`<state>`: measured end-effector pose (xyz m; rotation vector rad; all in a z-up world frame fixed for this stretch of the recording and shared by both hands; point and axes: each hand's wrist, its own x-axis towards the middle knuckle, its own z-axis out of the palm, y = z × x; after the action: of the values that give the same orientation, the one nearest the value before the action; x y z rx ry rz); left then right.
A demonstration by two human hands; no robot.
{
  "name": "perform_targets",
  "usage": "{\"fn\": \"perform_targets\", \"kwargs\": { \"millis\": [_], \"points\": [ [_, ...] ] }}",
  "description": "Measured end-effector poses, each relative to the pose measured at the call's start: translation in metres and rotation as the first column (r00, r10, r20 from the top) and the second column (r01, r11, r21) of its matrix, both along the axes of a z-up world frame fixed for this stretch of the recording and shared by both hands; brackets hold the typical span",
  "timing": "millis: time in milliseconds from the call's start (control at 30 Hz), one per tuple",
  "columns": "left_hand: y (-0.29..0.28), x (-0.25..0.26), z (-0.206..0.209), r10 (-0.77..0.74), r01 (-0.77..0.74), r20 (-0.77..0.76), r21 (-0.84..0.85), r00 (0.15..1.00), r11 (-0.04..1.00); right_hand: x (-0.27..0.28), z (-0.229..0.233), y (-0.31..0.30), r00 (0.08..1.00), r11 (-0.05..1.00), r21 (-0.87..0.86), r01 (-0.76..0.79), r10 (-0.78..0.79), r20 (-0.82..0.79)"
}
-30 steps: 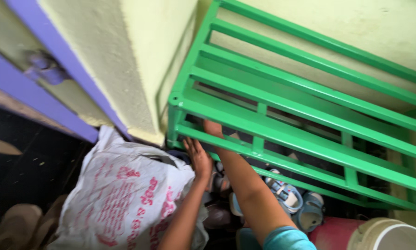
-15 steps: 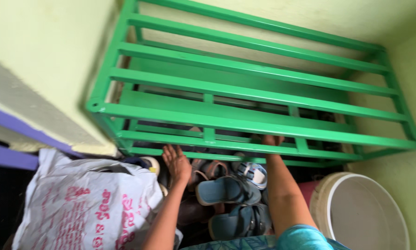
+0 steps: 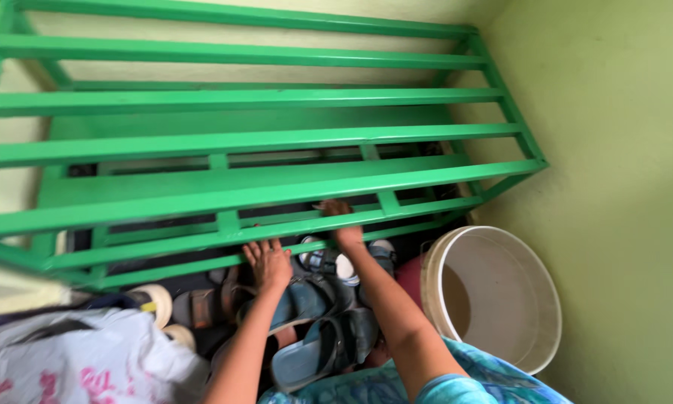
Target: The person cleans a green metal shoe rack by moving shoes aside and wiping the bars with a cloth that is periodically rinsed in a bucket of water.
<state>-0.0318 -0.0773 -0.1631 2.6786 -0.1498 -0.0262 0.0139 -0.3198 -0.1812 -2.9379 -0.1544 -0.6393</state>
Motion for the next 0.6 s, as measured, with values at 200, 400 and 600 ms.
{"fn": "perform_targets", "kwargs": {
  "millis": [200,400,600],
  "points": [
    [-0.029,0.029,0.018,-0.090,0.100,-0.199,0.038,0.976,0.994,0.023,0.031,-0.121,0.847,0.787,0.321,0.527,-0.518,-0.120],
    [-0.041,0.052,0.011,-0.182,0.213,-0.431,0.024,0.883,0.977,0.075,0.008,-0.081,0.978,0.937,0.300,0.182,-0.141,-0.153],
    [-0.044,0.053,0.010,-0.175,0.271,-0.533,0.108,0.828,0.956,0.070,0.031,-0.148,0.899,0.856,0.297,0.424,-0.438,-0.021]
  ]
}}
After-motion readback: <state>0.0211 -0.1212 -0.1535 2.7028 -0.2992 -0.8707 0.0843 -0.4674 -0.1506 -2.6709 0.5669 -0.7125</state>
